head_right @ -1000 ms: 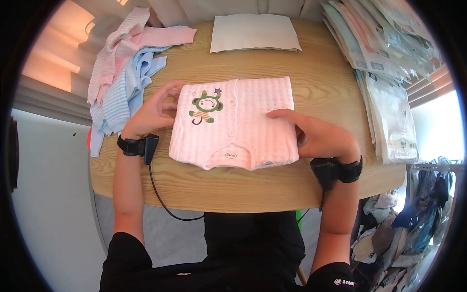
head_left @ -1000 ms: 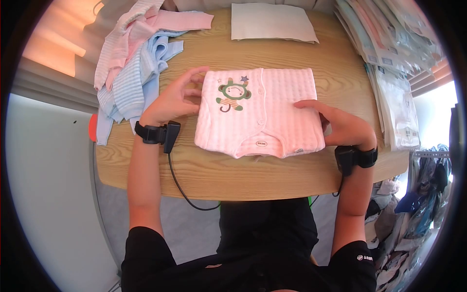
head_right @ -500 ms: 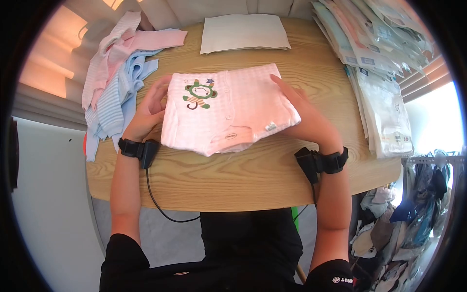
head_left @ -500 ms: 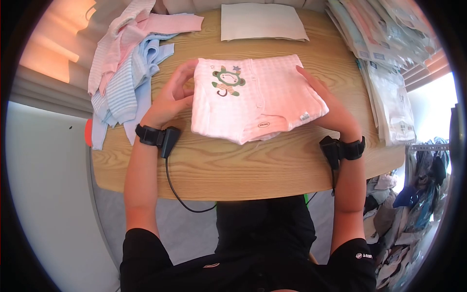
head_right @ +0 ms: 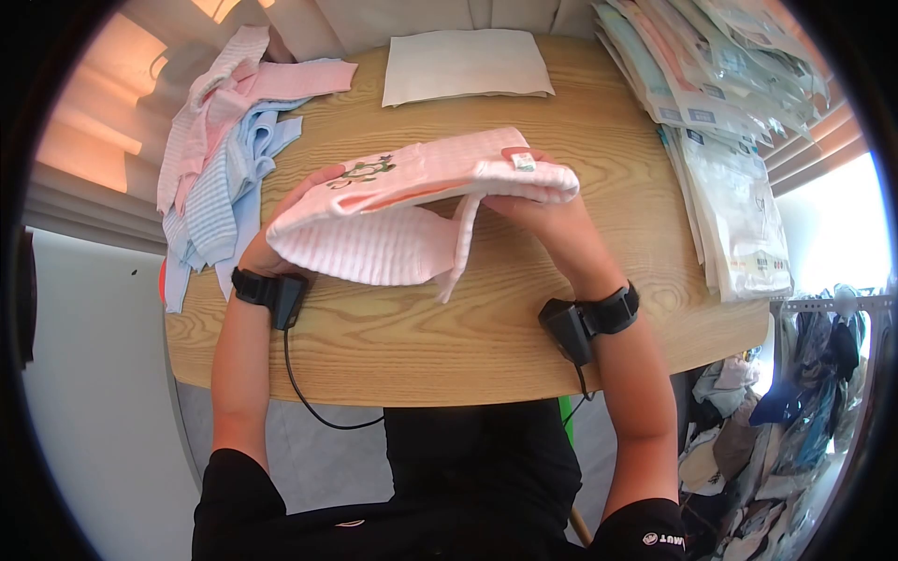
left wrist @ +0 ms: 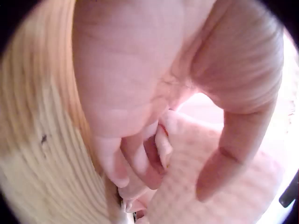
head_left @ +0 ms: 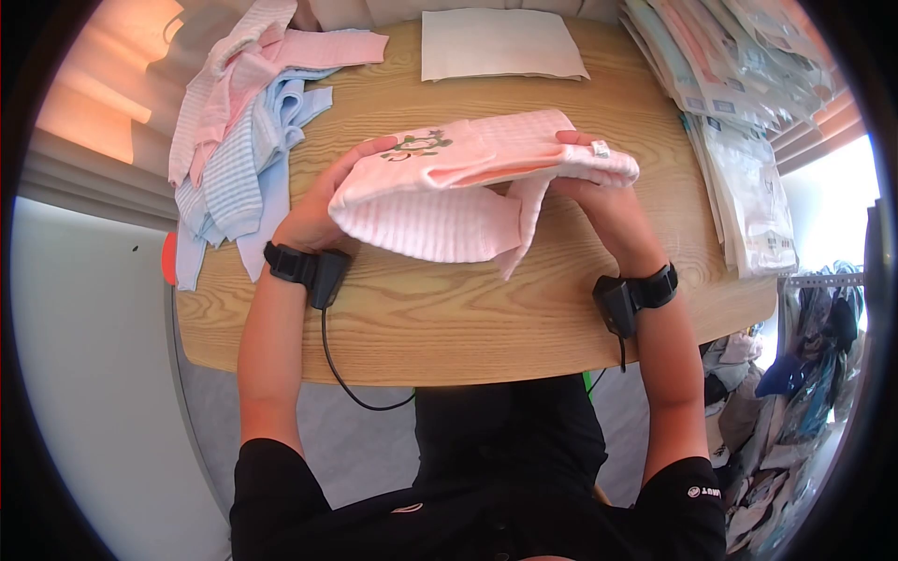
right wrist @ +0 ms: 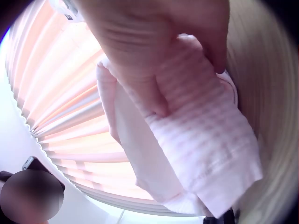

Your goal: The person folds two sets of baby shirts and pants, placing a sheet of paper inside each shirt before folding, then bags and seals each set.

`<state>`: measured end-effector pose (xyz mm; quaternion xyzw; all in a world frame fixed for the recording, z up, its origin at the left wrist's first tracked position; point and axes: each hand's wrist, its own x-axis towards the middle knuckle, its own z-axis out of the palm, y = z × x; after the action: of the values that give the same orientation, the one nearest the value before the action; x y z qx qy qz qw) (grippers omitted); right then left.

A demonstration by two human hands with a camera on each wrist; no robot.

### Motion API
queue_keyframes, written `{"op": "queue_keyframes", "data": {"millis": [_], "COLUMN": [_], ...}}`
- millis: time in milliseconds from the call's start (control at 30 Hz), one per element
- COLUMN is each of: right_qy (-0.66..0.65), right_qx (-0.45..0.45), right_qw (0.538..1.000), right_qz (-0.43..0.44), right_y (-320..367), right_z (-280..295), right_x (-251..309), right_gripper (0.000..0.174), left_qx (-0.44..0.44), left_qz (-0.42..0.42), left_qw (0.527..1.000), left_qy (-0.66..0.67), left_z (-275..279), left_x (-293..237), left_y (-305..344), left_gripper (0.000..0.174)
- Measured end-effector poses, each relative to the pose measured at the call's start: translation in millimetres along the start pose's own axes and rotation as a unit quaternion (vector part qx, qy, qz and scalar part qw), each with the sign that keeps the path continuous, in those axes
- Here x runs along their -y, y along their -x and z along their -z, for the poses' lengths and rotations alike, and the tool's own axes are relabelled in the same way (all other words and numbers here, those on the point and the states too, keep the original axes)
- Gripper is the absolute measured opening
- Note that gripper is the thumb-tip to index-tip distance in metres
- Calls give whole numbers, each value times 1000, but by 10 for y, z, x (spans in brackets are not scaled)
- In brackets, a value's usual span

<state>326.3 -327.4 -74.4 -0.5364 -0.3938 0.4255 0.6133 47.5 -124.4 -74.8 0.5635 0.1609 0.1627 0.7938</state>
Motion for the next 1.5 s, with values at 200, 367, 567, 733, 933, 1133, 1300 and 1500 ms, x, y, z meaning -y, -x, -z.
{"op": "queue_keyframes", "data": {"millis": [200,367,567,733,933,1133,1300,1500], "right_qy": [-42,0,-17,121,233,332,290,272], "right_qx": [-61,-123,-137,-174,-192,-146,-72,-12], "right_qw": [992,987,985,974,953,930,945,960], "right_qz": [98,107,101,85,18,-60,-134,-71], "right_y": [-3,8,16,75,53,-10,15,12], "right_z": [-174,-250,-131,-116,35,248,222,254], "right_x": [76,15,-23,194,279,111,131,102], "right_gripper": [27,27,33,32,40,59,77,80], "left_qx": [-11,-37,-53,-117,-53,-33,-113,-151], "left_qz": [16,5,39,88,165,279,308,123], "left_qw": [1000,998,997,989,985,959,887,937], "left_qy": [-21,-49,-27,-28,16,-43,-324,-288], "left_z": [-87,-23,47,-153,-94,2,122,86], "left_x": [-37,128,114,-23,-66,-65,-44,-27], "left_y": [6,4,-16,-30,26,43,34,-17], "left_gripper": [56,58,64,68,65,56,38,36]}}
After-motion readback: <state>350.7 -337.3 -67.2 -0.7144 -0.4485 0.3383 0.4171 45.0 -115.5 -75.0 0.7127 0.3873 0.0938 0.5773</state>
